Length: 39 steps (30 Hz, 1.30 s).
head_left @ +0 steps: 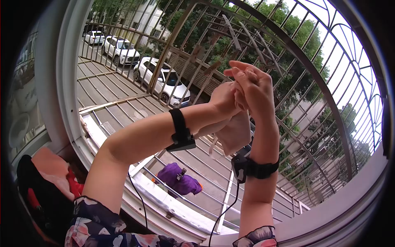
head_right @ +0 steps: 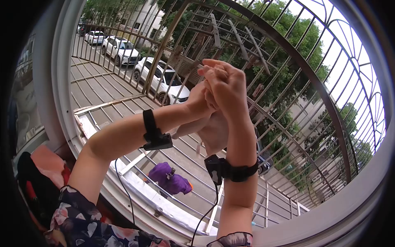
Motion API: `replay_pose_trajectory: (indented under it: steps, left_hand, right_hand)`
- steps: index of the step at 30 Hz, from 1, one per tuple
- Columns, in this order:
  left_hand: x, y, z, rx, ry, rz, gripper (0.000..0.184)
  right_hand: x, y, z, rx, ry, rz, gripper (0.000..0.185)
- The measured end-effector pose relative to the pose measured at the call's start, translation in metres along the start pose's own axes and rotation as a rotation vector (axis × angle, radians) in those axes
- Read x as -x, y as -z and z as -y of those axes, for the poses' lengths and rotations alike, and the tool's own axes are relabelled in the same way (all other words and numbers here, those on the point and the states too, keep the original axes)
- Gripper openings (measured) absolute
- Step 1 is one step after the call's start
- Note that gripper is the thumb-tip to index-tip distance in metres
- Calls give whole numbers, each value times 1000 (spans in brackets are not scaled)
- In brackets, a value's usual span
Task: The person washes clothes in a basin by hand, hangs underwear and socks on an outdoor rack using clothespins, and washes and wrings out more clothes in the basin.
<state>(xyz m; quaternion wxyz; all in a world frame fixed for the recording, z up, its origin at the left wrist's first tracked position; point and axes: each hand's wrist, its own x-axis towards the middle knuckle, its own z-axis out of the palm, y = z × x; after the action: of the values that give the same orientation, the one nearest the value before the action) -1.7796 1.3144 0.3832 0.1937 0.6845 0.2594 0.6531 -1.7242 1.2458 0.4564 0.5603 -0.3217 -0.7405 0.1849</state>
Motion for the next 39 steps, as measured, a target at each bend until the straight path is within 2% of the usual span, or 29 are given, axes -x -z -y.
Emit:
replay_pose_trajectory:
  steps: [1,2,3,4,5,7,8,11,13,16,19,21,24,27,29,31,33,34,35,37,39]
  left_hand:
    - [0,-12,10,-1,1,-3,15]
    - [-2,-31,26,-192,-60,-176,16]
    - [-1,-35,25,-382,-119,-347,16]
    - [-2,-32,26,-305,47,-71,19]
    - [-1,-35,34,-304,51,-73,19]
    - [2,-45,52,-226,-194,-122,22]
    - [20,-30,16,-225,-9,-89,22]
    - [39,-19,33,-151,-123,120,20]
    - [53,-11,43,-103,-139,249,19]
    - [58,-4,47,-57,-148,324,17]
    - [48,-5,43,-8,-177,303,15]
    - [38,-4,41,15,-198,272,13]
    - [27,1,41,39,-207,218,12]
    - [25,22,60,-30,-170,139,10]
    - [25,38,79,-158,-140,11,12]
    - [25,60,101,38,-161,-4,21]
    - [28,94,86,-139,-149,70,26]
    - [25,104,91,-270,-326,9,24]
    - [26,114,89,-274,-323,14,24]
    - [24,134,69,-587,-252,17,24]
    - [14,147,59,-643,-280,-17,21]
  right_hand:
    - [-8,-10,5,-82,-49,77,17]
    - [-22,-15,4,-83,-48,81,17]
    - [-38,-20,0,-70,-97,210,16]
    - [-53,-25,-6,-56,-149,338,16]
    - [-66,-32,-13,-56,-151,341,16]
    - [-91,-48,-27,84,-337,427,12]
    - [-99,-57,-36,102,-378,397,11]
    - [-111,-90,-60,76,-446,309,5]
    - [-133,-103,-84,76,-414,285,8]
    - [-130,-107,-66,-106,-493,213,11]
    - [-139,-109,-74,-201,-513,212,12]
    - [-141,-111,-76,-189,-504,137,10]
    - [-137,-101,-77,-219,-421,268,11]
    - [-125,-80,-78,-215,-373,336,16]
    - [-113,-61,-71,-224,-443,307,20]
    - [-107,-40,-78,-267,-434,331,16]
    - [-97,-32,-83,-258,-394,328,15]
    - [-91,-30,-82,-219,-345,281,15]
    - [-84,-29,-83,-180,-299,233,16]
    - [-79,-21,-82,-172,-347,308,21]
    - [-76,-20,-78,-194,-357,349,22]
